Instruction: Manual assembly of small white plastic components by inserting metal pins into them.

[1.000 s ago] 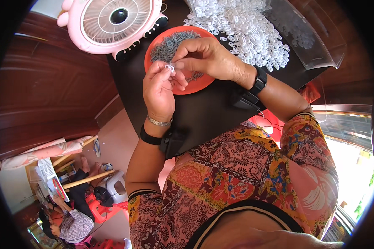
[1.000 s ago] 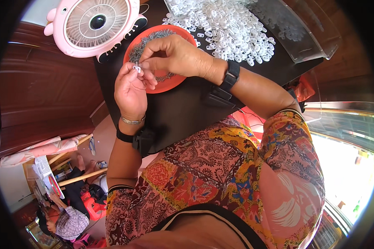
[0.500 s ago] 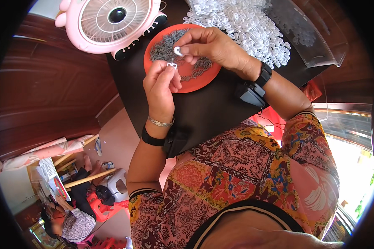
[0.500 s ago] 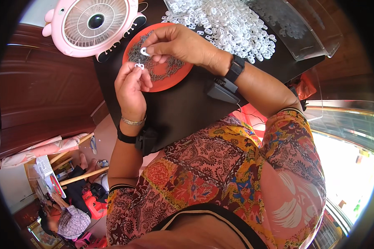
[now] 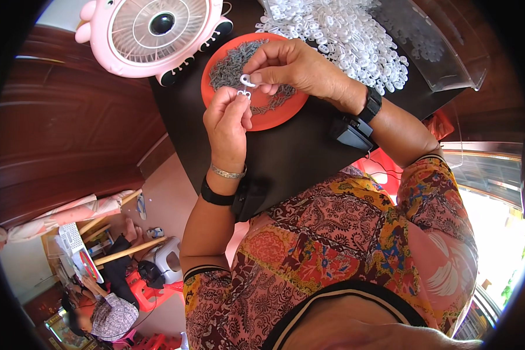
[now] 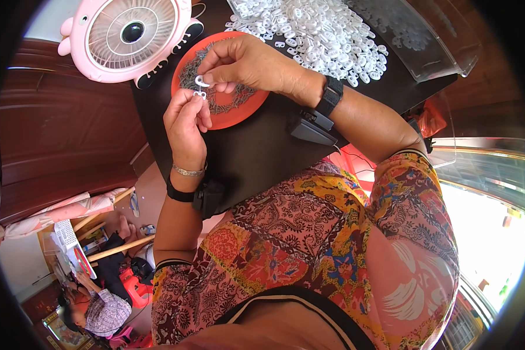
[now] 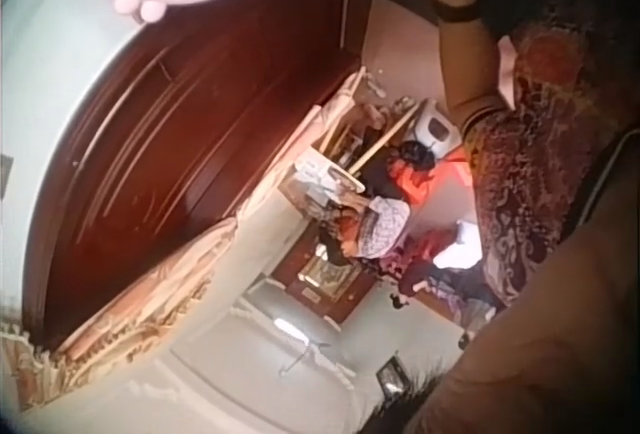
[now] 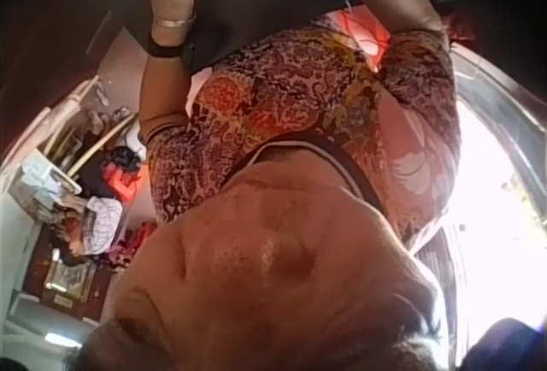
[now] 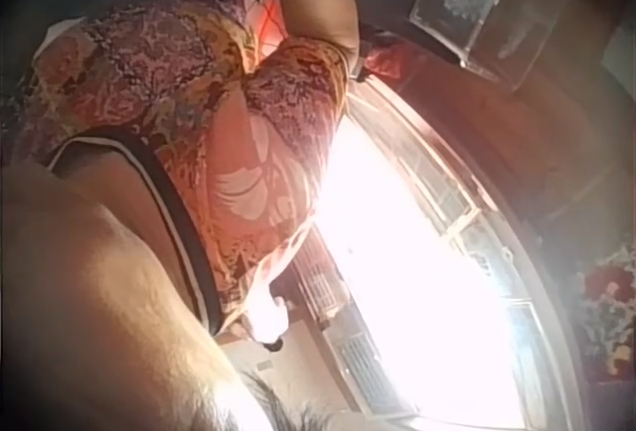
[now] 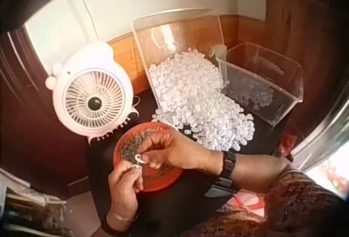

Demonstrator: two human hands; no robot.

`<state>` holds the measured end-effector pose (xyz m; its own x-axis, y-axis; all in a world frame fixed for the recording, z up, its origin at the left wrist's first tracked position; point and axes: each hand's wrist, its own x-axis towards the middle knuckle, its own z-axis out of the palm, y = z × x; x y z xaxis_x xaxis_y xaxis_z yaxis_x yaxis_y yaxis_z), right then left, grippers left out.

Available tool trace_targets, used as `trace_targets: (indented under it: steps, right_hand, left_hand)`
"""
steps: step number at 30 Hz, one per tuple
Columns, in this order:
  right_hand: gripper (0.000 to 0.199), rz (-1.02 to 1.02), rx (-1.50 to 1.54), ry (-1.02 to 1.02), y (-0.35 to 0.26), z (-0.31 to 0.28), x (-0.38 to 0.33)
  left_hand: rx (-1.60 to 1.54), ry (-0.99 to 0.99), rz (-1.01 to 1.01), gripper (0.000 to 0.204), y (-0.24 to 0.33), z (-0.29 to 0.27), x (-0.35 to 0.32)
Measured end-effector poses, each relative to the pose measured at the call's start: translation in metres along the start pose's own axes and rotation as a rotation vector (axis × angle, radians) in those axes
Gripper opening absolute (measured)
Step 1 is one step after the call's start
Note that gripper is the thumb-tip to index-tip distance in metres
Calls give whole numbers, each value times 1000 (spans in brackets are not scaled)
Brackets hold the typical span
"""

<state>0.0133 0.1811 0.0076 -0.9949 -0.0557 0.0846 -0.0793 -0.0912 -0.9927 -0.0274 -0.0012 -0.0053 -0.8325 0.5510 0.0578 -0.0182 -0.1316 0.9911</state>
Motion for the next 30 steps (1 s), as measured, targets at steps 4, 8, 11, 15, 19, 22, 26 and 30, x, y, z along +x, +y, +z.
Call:
trace_targets:
  steps: [4, 8, 11, 15, 19, 22, 26, 30]
  right_hand:
    - [17, -28, -52, 0, 1, 0, 0]
    - [18, -61, -110, 11, 0, 2, -2]
    - [17, -54, -166, -13, -2, 3, -3]
    - [16, -53, -225, -3, -4, 10, -7]
    - [17, -112, -255, -23, -4, 16, -9]
    - [19, -206, -305, -7, -1, 20, -9]
    - [21, -310, -350, 16, 1, 21, -8]
    - [22, -308, -343, -19, -2, 21, -8]
  left_hand:
    - [32, -5, 0, 15, 0, 0, 0]
    - [67, -9, -1, 14, 1, -1, -1]
    - [37, -9, -2, 14, 0, -1, -1]
    - [66, -9, 12, 14, -1, 0, -2]
    - [18, 14, 14, 13, 0, 2, -4]
    - [-28, 31, -16, 13, 1, 3, -4]
    - [-73, 44, -51, 17, 3, 5, -4]
    - [-134, 33, -76, 20, 3, 1, -3]
